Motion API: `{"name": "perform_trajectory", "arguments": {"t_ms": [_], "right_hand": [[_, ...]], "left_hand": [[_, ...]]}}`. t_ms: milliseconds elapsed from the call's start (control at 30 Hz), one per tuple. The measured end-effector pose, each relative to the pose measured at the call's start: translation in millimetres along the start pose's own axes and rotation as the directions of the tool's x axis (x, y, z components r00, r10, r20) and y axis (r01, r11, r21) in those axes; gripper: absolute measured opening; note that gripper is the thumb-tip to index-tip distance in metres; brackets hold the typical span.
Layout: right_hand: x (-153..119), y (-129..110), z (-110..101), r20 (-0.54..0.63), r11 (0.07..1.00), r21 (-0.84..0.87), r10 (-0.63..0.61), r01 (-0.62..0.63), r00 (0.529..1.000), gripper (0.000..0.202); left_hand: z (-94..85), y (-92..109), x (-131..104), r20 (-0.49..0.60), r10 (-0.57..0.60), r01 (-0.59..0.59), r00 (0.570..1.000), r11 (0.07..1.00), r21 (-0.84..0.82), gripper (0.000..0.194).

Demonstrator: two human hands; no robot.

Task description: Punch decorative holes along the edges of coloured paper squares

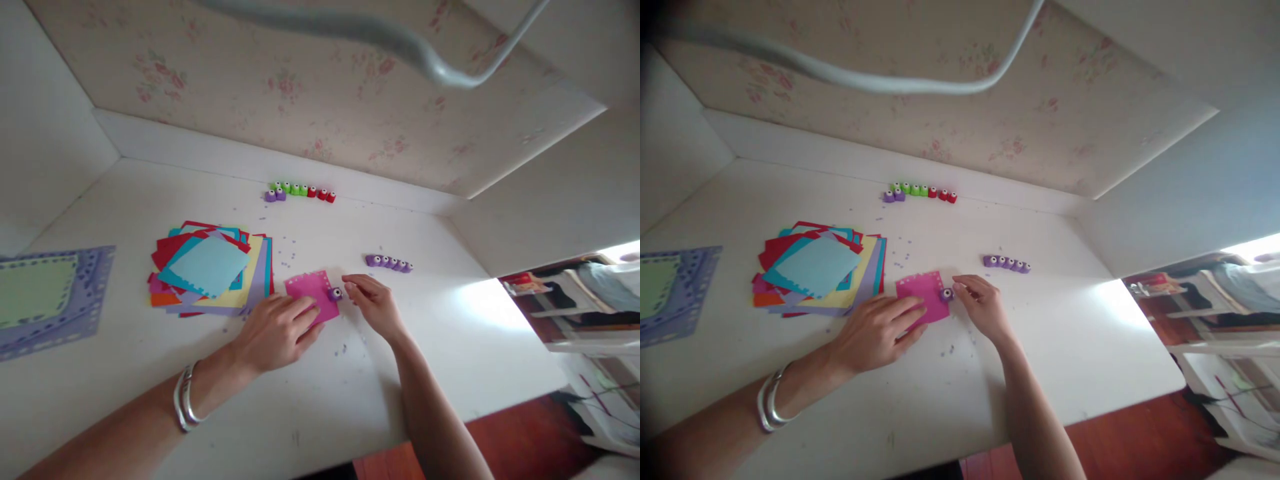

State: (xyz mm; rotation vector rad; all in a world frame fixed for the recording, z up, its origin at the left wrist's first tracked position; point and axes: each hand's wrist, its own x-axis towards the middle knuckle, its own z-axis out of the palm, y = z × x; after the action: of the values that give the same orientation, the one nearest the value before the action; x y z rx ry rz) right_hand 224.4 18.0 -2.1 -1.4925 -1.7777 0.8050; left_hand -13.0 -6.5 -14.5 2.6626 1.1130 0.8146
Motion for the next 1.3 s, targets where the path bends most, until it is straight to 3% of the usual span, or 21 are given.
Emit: {"name": "perform_trajectory", "arguments": {"t_ms": [200, 433, 667, 1033, 1300], "right_hand": [[8.7, 1.2, 0.0, 0.169, 0.998, -0.034, 0.054, -0.049, 0.984, 0.021], [12.7, -0.2, -4.2, 0.238, 0.991, -0.039, 0.137, -0.131, 0.962, 0.024], [21.5, -18.8, -10.4, 0.334, 0.981, -0.151, 0.167, -0.122, 0.928, 0.019], [25.6, -17.3, -10.2, 0.345, 0.958, -0.238, 0.24, -0.163, 0.907, 0.019], [32.4, -20.2, -6.7, 0.335, 0.92, -0.213, 0.386, -0.33, 0.86, 0.019]], "left_hand": [[-0.4, -5.8, 0.2, 0.035, -0.067, 0.068, 0.997, 0.998, -0.002, 0.028], [1.6, -4.4, -3.4, 0.072, -0.061, 0.063, 0.996, 0.998, -0.032, 0.027], [2.1, -5.0, -5.1, 0.048, -0.045, 0.047, 0.998, 0.998, -0.036, 0.026], [4.4, -7.9, -8.6, 0.047, -0.034, 0.036, 0.998, 0.999, -0.038, 0.027], [5.1, -8.3, -9.1, 0.085, -0.026, 0.028, 0.996, 0.999, -0.023, 0.027]]}}
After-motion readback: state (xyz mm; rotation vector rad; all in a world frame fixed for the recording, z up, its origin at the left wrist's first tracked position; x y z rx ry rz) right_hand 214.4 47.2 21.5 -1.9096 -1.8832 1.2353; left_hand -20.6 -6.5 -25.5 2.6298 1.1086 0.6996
